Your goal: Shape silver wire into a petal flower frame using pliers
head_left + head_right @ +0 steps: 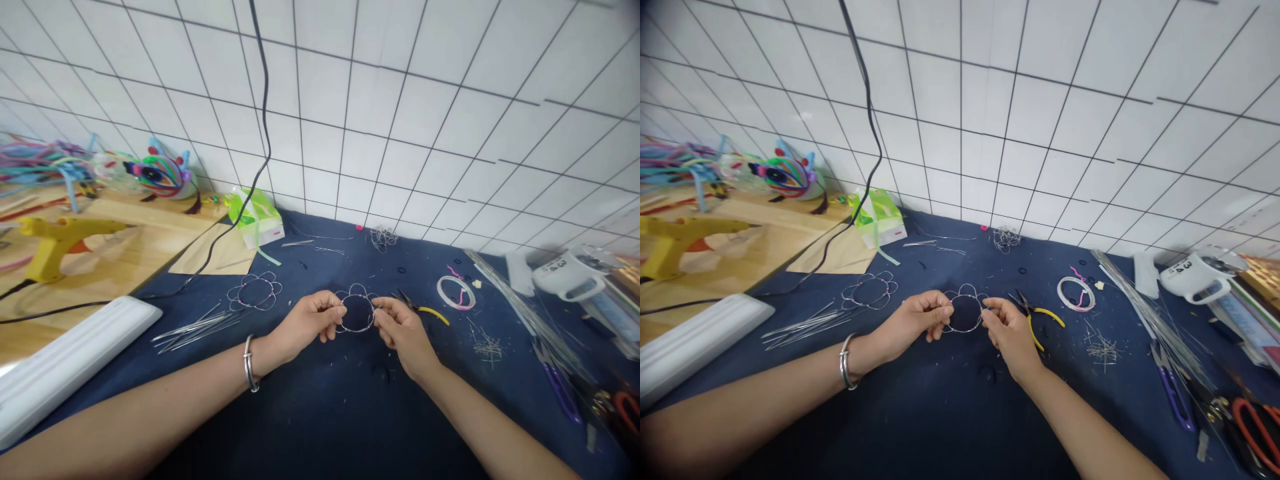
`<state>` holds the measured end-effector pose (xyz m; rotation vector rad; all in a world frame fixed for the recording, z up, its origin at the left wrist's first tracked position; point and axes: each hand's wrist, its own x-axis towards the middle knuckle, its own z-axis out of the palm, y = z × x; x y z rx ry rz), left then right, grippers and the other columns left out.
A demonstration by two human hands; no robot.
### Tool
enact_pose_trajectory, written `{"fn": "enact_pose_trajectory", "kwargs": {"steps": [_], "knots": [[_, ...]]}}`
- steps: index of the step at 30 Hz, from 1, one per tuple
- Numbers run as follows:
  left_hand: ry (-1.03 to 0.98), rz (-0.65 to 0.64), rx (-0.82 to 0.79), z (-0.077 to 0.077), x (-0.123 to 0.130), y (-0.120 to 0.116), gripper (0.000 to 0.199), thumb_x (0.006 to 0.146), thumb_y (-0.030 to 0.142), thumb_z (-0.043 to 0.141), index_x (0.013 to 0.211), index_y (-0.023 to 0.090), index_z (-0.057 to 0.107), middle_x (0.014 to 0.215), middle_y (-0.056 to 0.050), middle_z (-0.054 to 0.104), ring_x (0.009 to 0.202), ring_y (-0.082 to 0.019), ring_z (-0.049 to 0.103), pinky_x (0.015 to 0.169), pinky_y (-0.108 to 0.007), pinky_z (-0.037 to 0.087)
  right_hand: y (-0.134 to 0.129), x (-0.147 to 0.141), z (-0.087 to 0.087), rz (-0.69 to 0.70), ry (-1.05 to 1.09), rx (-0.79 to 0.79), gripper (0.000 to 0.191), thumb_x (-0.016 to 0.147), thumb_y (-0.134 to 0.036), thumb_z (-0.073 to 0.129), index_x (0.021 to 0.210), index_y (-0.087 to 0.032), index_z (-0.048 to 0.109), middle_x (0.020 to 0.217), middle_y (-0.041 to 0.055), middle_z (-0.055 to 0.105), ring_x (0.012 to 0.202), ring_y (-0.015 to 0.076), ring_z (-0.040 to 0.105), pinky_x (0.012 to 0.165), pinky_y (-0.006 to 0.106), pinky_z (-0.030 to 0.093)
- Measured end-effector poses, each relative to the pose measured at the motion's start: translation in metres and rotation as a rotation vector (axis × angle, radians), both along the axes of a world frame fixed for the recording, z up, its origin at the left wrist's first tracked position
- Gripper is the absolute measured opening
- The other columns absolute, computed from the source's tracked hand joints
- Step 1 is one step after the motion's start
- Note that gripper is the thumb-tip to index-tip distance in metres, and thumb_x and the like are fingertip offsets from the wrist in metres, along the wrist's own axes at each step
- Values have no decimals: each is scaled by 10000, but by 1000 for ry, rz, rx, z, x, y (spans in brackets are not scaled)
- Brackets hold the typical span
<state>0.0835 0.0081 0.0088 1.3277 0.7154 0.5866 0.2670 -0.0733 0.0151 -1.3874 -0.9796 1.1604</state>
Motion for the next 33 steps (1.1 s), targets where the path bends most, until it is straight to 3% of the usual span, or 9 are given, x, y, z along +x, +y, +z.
{"fn": "enact_pose_trajectory", "kwargs": {"steps": [3, 6, 13, 19, 24, 33], "knots": [[-33, 56, -7, -1, 1, -1, 199, 798, 355, 543, 775, 161, 505, 587, 22, 535, 505, -87, 530, 455, -191, 391, -2, 0, -2, -58, -7, 23, 218, 776, -384, 555, 887, -199, 528, 670, -43, 473, 440, 36, 319, 385, 180, 199], [-66, 92, -29, 1, 2, -4, 190, 790, 338, 555, 808, 156, 507, 688, -4, 572, 573, -102, 571, 478, -195, 410, -4, 0, -3, -33, -61, 3, 234, 776, -408, 547, 788, -174, 546, 635, -36, 477, 440, 39, 325, 394, 186, 217], [-95, 52, -123, 5, 5, -15, 182, 787, 324, 563, 823, 156, 505, 779, -28, 595, 699, -149, 623, 520, -207, 435, -3, -7, 0, 9, -110, 0, 272, 764, -397, 564, 923, -180, 604, 660, -16, 513, 459, 54, 357, 410, 199, 259], [-78, -4, -168, 5, 7, -22, 183, 792, 323, 562, 820, 153, 500, 810, -40, 604, 730, -166, 631, 533, -215, 441, -2, -8, 1, 2, -115, 32, 221, 773, -380, 556, 870, -187, 604, 615, -37, 460, 467, 54, 344, 412, 192, 263], [-95, -10, -189, 8, 6, -28, 175, 792, 313, 565, 812, 151, 501, 779, -32, 602, 733, -159, 630, 560, -222, 450, -3, -9, 1, -49, -72, 86, 249, 752, -348, 585, 955, -210, 539, 669, -43, 485, 461, 50, 354, 413, 189, 285], [-133, -5, -211, 8, 6, -30, 155, 786, 292, 579, 802, 154, 510, 809, -32, 600, 775, -162, 624, 602, -237, 468, -8, -13, 5, 27, -119, 87, 187, 757, -339, 577, 880, -199, 579, 693, -25, 513, 498, 62, 379, 450, 201, 306]]}}
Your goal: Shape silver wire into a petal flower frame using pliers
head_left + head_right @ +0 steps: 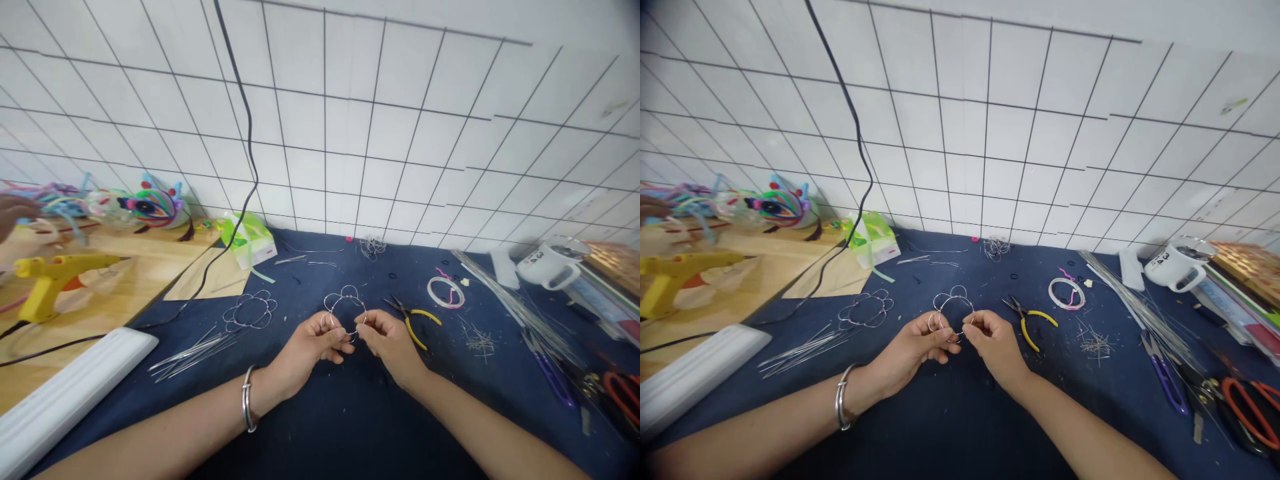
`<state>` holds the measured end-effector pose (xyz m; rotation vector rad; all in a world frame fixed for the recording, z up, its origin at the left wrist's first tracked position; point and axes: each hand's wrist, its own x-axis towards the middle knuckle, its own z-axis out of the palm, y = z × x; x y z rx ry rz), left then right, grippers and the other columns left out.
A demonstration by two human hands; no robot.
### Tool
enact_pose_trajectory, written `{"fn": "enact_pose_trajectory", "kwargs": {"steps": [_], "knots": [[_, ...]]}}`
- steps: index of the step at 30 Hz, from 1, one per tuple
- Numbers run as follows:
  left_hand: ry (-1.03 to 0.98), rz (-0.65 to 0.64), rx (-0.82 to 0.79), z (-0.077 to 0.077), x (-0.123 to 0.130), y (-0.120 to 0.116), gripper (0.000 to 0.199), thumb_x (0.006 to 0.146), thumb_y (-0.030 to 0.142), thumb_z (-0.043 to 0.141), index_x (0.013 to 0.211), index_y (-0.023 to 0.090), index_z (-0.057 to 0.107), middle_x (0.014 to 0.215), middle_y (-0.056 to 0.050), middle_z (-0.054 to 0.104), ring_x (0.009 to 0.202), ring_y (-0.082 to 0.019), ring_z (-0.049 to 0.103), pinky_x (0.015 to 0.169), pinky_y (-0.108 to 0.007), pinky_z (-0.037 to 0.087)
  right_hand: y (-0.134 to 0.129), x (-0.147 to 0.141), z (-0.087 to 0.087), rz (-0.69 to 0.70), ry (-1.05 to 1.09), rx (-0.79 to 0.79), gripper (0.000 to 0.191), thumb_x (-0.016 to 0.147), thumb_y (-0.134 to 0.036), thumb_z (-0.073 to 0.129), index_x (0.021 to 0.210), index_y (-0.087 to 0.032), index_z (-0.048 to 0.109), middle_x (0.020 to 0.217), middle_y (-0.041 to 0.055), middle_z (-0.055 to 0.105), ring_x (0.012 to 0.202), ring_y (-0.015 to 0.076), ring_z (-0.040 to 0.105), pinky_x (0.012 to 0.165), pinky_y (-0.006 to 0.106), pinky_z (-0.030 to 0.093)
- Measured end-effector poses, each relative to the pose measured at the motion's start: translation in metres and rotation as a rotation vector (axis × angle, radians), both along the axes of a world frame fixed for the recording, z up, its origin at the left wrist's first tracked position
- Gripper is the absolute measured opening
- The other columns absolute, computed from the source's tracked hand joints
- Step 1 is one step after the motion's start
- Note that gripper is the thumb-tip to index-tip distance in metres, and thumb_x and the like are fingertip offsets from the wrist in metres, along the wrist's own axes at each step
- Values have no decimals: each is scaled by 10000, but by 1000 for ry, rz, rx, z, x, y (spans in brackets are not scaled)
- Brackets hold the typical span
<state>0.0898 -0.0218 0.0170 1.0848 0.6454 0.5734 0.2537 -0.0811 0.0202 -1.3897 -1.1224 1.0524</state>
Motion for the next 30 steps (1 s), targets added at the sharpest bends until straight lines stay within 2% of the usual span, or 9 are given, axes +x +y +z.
{"fn": "enact_pose_trajectory", "kwargs": {"steps": [7, 13, 20, 25, 30], "knots": [[-6, -42, -23, -2, 0, 2, 167, 782, 305, 578, 814, 158, 505, 836, -45, 609, 764, -171, 630, 595, -250, 471, 1, -1, 0, 14, 25, -38, 193, 789, -354, 527, 831, -181, 603, 606, -38, 477, 448, 55, 340, 428, 207, 272], [-8, -99, -36, -3, 0, 4, 195, 795, 328, 558, 860, 150, 514, 882, -77, 615, 752, -169, 628, 603, -254, 464, 1, 2, -1, 31, 70, -57, 213, 743, -316, 584, 914, -188, 595, 624, -44, 474, 472, 54, 357, 426, 198, 275], [-5, -141, -60, 0, 0, 5, 205, 777, 329, 585, 852, 150, 518, 897, -75, 610, 789, -181, 623, 652, -278, 465, 1, 2, -1, -33, 190, -83, 275, 703, -335, 617, 922, -172, 590, 573, -64, 428, 436, 40, 304, 399, 190, 222], [-80, -25, -56, 1, -1, 7, 211, 803, 360, 545, 848, 153, 539, 910, -66, 605, 826, -171, 601, 687, -282, 467, 1, 5, -3, -23, 211, -85, 308, 692, -349, 633, 933, -162, 591, 547, -67, 400, 435, 42, 291, 391, 187, 181], [-97, 87, -11, 1, -5, 14, 243, 817, 387, 516, 822, 146, 547, 844, -54, 604, 725, -133, 594, 638, -250, 458, -1, 3, -5, -2, 156, -96, 286, 704, -357, 619, 902, -150, 610, 528, -57, 424, 433, 45, 300, 394, 189, 188]]}}
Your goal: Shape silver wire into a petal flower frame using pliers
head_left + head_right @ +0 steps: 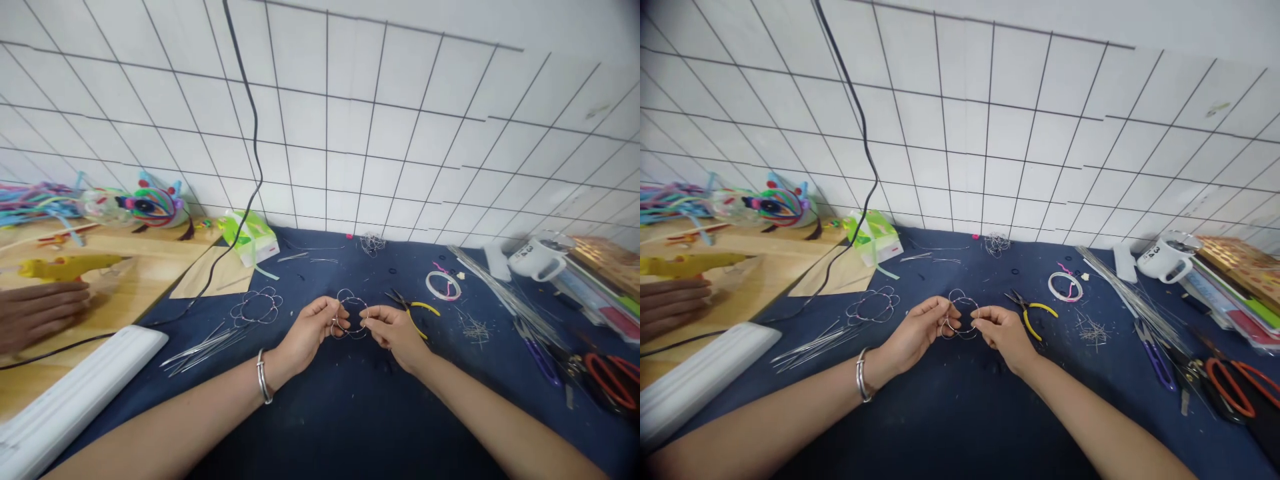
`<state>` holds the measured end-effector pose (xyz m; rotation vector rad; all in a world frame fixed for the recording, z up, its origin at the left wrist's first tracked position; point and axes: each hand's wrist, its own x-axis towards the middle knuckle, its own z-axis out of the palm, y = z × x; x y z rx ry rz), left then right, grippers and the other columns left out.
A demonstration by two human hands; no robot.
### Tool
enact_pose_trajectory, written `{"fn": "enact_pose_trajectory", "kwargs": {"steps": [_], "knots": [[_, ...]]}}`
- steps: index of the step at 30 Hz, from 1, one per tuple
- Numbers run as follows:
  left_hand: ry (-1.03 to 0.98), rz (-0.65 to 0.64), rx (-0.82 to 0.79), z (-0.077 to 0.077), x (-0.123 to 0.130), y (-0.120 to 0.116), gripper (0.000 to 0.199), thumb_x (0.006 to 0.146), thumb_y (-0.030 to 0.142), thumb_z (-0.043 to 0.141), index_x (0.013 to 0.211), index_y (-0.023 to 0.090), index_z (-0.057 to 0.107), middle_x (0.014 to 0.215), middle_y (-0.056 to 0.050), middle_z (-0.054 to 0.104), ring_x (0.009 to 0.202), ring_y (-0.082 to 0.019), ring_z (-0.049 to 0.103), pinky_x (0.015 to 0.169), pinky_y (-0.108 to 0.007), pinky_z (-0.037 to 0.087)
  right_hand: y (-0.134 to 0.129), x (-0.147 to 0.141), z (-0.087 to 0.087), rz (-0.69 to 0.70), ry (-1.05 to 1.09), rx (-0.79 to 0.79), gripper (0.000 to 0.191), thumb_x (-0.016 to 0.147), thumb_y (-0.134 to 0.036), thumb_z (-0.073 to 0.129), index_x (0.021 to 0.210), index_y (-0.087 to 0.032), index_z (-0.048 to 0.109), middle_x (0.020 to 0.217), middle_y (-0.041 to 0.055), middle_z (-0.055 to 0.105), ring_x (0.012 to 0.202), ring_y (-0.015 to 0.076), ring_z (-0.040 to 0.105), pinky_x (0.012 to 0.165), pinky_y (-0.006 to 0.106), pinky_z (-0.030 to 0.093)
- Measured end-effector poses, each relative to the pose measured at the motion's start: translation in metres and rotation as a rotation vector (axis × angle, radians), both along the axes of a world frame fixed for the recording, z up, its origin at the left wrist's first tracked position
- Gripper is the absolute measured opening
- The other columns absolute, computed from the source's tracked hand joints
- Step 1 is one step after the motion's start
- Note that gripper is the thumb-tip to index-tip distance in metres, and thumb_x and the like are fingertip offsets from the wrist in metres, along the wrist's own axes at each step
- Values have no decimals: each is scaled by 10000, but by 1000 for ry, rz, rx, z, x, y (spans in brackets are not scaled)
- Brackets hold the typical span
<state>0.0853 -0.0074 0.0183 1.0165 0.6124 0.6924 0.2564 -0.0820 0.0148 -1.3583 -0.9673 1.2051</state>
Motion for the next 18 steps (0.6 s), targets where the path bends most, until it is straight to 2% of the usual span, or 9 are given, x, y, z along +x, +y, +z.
{"fn": "enact_pose_trajectory", "kwargs": {"steps": [3, 6, 8, 13, 18], "knots": [[31, -3, 34, 0, -1, 3, 236, 803, 387, 535, 806, 151, 536, 774, -26, 588, 610, -101, 569, 561, -225, 437, 0, -2, 0, 8, -29, -2, 284, 718, -361, 610, 906, -148, 618, 612, -18, 519, 443, 43, 320, 398, 191, 196], [61, -38, 63, -2, -1, 4, 250, 799, 401, 532, 796, 151, 532, 720, -9, 571, 538, -84, 540, 506, -211, 413, 1, -5, -2, -11, -56, 19, 284, 702, -356, 633, 897, -151, 630, 599, -20, 527, 448, 46, 325, 406, 195, 217], [75, -58, 72, -3, -1, 4, 264, 799, 415, 523, 806, 151, 534, 712, -9, 571, 521, -84, 535, 492, -211, 409, 1, -6, -3, -36, -55, 38, 280, 695, -348, 638, 898, -155, 635, 613, -17, 542, 454, 46, 333, 412, 197, 230], [81, -114, 74, -4, -1, 4, 270, 805, 416, 510, 827, 147, 532, 728, -20, 577, 526, -91, 550, 488, -213, 416, -1, -6, -7, -83, -62, 84, 275, 707, -303, 618, 951, -176, 619, 823, 26, 609, 479, 42, 357, 419, 196, 252], [78, -154, 78, -5, -4, 5, 280, 812, 416, 501, 847, 141, 540, 736, -34, 584, 539, -103, 571, 488, -216, 423, 1, -7, -9, -91, -97, 125, 280, 709, -263, 607, 982, -203, 588, 878, 17, 591, 492, 41, 361, 415, 186, 255]]}}
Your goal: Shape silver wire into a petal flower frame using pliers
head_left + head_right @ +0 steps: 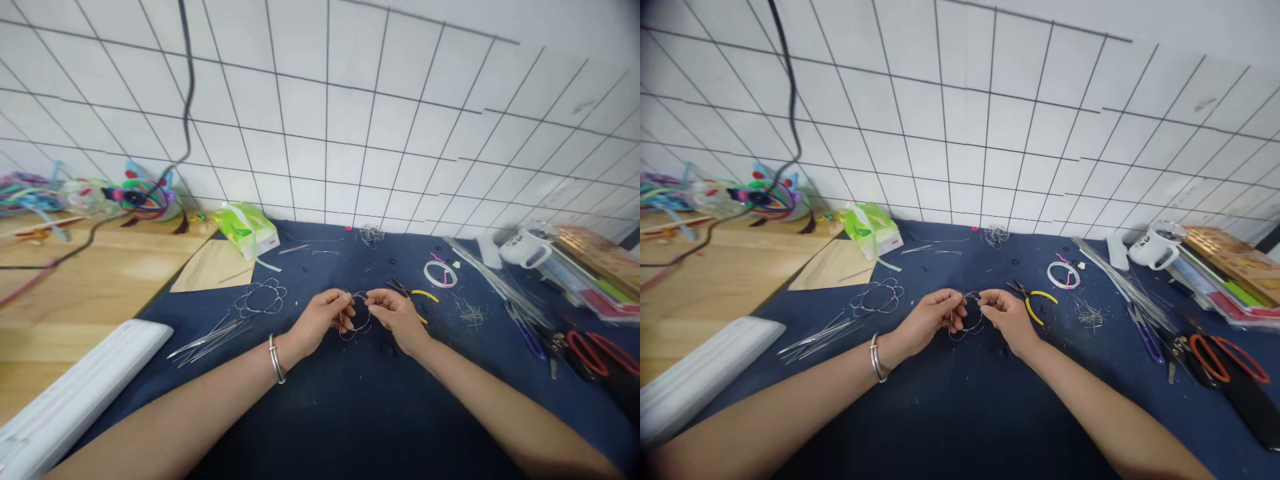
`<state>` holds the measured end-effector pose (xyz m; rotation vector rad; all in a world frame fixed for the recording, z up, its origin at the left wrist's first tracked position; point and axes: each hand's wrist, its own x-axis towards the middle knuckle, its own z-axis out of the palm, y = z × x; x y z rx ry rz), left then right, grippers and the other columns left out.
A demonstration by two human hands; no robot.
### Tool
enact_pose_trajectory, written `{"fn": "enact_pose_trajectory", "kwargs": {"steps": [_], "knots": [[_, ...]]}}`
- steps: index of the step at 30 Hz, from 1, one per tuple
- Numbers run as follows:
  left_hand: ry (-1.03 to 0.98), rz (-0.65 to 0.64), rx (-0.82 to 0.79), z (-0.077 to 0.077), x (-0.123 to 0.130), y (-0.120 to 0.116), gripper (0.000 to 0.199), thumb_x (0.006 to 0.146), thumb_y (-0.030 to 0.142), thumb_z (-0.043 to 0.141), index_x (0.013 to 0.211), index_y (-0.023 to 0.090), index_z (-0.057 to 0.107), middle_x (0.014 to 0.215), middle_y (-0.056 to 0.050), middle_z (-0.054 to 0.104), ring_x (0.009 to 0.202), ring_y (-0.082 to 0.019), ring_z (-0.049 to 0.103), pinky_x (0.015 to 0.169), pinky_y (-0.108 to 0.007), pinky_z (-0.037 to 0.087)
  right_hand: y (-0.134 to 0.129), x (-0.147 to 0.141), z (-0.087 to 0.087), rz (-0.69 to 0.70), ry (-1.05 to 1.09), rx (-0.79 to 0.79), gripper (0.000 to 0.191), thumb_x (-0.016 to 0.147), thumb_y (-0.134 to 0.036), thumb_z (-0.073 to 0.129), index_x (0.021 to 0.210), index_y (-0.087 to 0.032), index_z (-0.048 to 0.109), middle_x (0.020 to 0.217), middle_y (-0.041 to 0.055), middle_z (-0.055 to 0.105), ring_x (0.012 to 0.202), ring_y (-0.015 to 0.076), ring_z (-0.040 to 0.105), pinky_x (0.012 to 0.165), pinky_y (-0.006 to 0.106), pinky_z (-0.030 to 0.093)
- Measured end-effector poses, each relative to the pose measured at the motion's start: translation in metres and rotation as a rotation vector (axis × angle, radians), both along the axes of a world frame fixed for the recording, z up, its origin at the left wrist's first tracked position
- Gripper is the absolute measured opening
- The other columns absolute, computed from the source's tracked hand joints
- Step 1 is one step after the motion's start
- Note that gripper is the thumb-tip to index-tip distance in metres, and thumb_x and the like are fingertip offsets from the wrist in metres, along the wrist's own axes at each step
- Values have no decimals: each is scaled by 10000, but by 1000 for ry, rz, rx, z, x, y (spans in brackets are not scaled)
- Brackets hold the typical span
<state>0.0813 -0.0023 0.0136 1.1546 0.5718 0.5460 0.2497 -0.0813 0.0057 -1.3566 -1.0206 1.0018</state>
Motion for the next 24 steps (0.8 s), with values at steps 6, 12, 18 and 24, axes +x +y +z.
{"fn": "enact_pose_trajectory", "kwargs": {"steps": [6, 12, 18, 24], "knots": [[-11, -16, 9, -4, 1, 1, 275, 818, 401, 502, 944, 160, 543, 794, -42, 598, 530, -94, 573, 490, -216, 432, 1, -2, 1, 14, -3, 35, 369, 707, -246, 609, 1067, -232, 532, 842, -2, 573, 512, 51, 385, 428, 185, 282], [-23, -10, 17, -6, 1, 1, 262, 815, 374, 516, 991, 180, 522, 855, -44, 601, 542, -94, 578, 487, -213, 436, 1, -1, -1, 9, -6, 38, 362, 706, -235, 601, 1062, -216, 540, 828, -1, 563, 527, 57, 395, 438, 191, 292], [-16, -5, 32, -4, 2, -1, 230, 813, 360, 516, 955, 178, 516, 858, -39, 594, 541, -94, 576, 462, -205, 424, 1, -2, 2, -14, -46, 18, 270, 736, -305, 585, 978, -186, 584, 692, -28, 506, 485, 52, 350, 428, 199, 259], [13, -20, 62, -3, 5, -2, 193, 808, 334, 518, 915, 174, 512, 857, -36, 602, 516, -88, 572, 461, -203, 416, 2, -2, 1, -60, -84, 14, 210, 756, -373, 558, 804, -171, 589, 544, -58, 422, 461, 62, 326, 430, 204, 243]]}}
